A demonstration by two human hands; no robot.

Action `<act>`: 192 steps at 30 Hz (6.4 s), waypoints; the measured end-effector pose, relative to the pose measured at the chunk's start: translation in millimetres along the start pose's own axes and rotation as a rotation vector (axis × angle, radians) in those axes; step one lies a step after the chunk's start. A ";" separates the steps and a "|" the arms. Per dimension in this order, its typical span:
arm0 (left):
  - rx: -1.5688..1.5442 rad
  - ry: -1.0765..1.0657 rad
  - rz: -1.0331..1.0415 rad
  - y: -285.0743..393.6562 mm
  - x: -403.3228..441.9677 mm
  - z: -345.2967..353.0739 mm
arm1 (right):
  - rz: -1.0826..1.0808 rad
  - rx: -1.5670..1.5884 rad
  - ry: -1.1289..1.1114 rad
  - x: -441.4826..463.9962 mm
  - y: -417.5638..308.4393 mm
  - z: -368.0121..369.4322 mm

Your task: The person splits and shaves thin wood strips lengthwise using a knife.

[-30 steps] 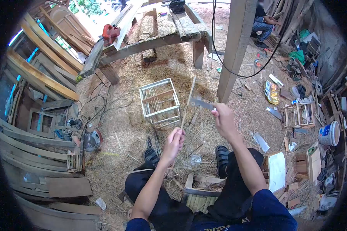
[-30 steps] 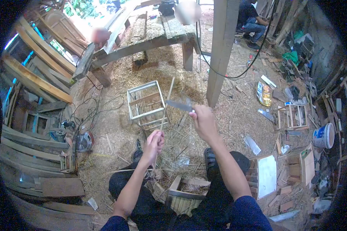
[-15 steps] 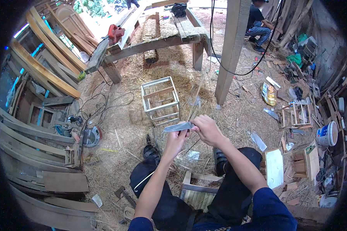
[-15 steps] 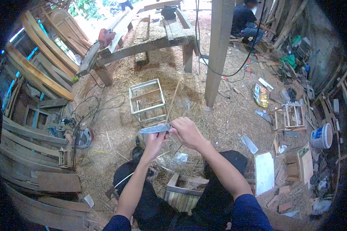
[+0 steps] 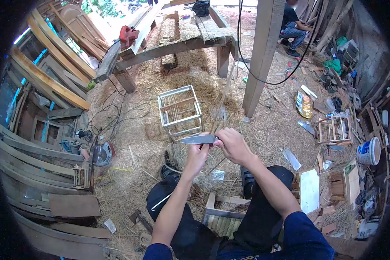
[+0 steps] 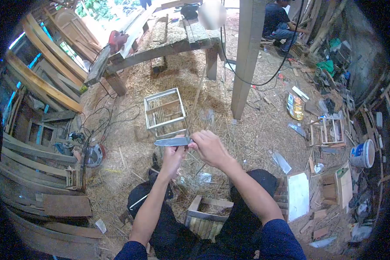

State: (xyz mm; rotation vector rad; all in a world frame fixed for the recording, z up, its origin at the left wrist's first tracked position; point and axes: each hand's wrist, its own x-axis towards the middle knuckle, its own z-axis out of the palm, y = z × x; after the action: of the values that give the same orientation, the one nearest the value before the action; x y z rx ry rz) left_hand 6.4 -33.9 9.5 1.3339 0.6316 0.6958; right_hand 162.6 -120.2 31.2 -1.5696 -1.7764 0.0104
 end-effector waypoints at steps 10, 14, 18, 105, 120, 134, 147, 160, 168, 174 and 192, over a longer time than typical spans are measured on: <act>0.262 0.008 0.059 2.3 -6.5 1.2 | -0.128 -0.174 0.025 6.1 13.7 -0.7; 0.212 0.008 -0.061 -7.1 -11.4 0.0 | -0.143 -0.271 0.029 2.7 14.7 -1.0; 0.122 -0.016 -0.097 -2.6 -12.2 2.7 | -0.137 -0.294 0.056 3.1 16.3 -4.8; 0.296 0.001 0.132 -12.7 -49.3 7.9 | -0.103 -0.286 0.113 -33.4 -14.8 7.0; 0.024 0.002 -0.010 -21.4 -48.2 6.2 | 0.032 -0.370 0.170 -34.2 -8.3 -3.6; -0.167 -0.112 -0.181 5.1 -68.1 2.0 | 0.197 -0.320 0.261 -37.7 8.9 -15.3; -0.246 -0.010 -0.169 -8.1 -41.8 3.8 | 0.098 -0.162 0.087 -29.9 -18.9 -0.8; -0.185 -0.090 -0.182 2.6 -87.7 15.4 | 0.030 -0.339 0.143 -33.0 -8.4 -11.3; -0.144 -0.152 -0.219 -11.2 -93.5 0.9 | 0.092 -0.405 0.176 -41.4 10.6 -32.3; -0.166 -0.162 -0.267 -13.9 -120.9 -19.8 | 0.769 -0.379 0.565 -58.0 61.6 -63.1; -0.335 -0.069 -0.310 -9.7 -69.1 -0.9 | 0.362 0.117 0.084 -26.2 -25.7 -4.3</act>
State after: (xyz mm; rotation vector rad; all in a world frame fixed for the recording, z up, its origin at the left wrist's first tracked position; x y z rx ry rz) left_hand -38.3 -86.9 0.9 0.9214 0.6185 0.4752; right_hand 142.0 -150.9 32.7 -1.7565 -1.3831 0.2155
